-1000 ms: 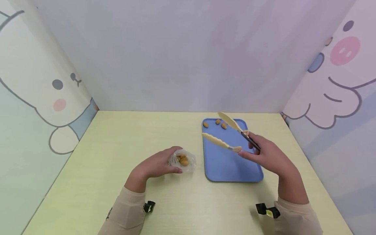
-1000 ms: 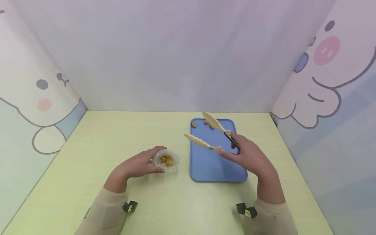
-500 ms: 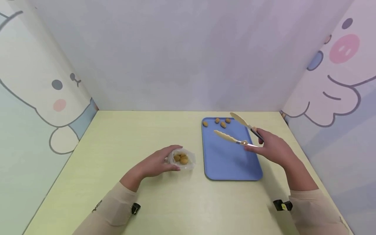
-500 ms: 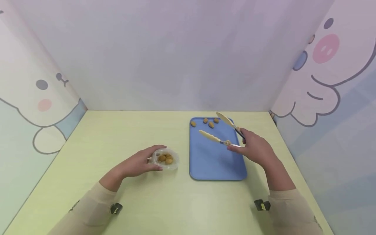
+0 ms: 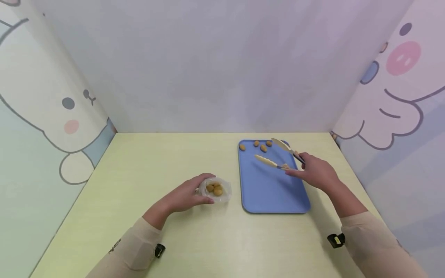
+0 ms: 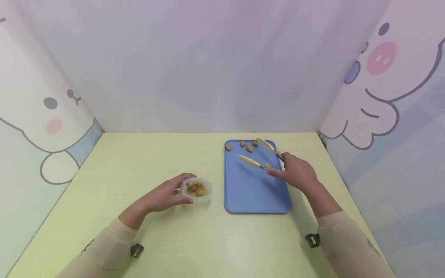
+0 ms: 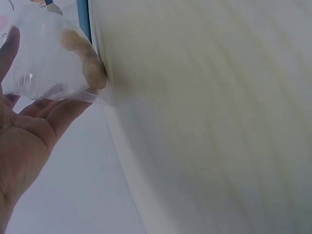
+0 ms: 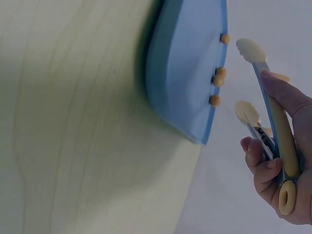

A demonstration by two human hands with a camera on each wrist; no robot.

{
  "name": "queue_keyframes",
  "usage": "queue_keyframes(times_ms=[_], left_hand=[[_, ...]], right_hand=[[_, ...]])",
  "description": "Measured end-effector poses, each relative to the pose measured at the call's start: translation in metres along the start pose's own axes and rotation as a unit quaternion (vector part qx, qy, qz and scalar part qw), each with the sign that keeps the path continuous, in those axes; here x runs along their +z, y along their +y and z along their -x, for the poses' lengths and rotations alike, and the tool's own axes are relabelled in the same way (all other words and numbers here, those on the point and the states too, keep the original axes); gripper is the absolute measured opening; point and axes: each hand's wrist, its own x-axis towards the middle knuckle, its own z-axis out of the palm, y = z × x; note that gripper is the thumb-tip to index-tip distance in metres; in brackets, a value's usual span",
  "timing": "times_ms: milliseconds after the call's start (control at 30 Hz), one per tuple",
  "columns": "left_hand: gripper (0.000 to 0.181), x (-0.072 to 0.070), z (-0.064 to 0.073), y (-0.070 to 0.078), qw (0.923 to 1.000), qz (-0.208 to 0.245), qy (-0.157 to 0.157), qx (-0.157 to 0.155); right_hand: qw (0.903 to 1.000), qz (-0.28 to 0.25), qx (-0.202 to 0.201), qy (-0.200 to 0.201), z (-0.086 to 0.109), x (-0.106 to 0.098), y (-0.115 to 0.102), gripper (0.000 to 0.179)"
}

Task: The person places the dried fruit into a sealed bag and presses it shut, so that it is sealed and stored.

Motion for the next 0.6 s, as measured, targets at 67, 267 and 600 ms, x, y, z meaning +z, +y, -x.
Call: queue_keyframes(times_ms=[67,267,600], left_hand=[[0.074,0.001,0.000,0.000,1.0000,0.000,-0.003,-0.003],[0.073,0.001,0.001,0.001,1.0000,-0.002,-0.007,-0.005],[0.071,0.002,0.001,0.001,0.9999,0.000,-0.010,0.000]], right_hand=[[1.0000,0.007,-0.001,-0.005,-0.002,0.002,0.000,0.087],[0.9998,0.018,-0.001,-0.006,-0.007,0.005,0.002,0.078],[0.9995,0.012,0.008,-0.027,-0.014,0.008,0.003,0.061]])
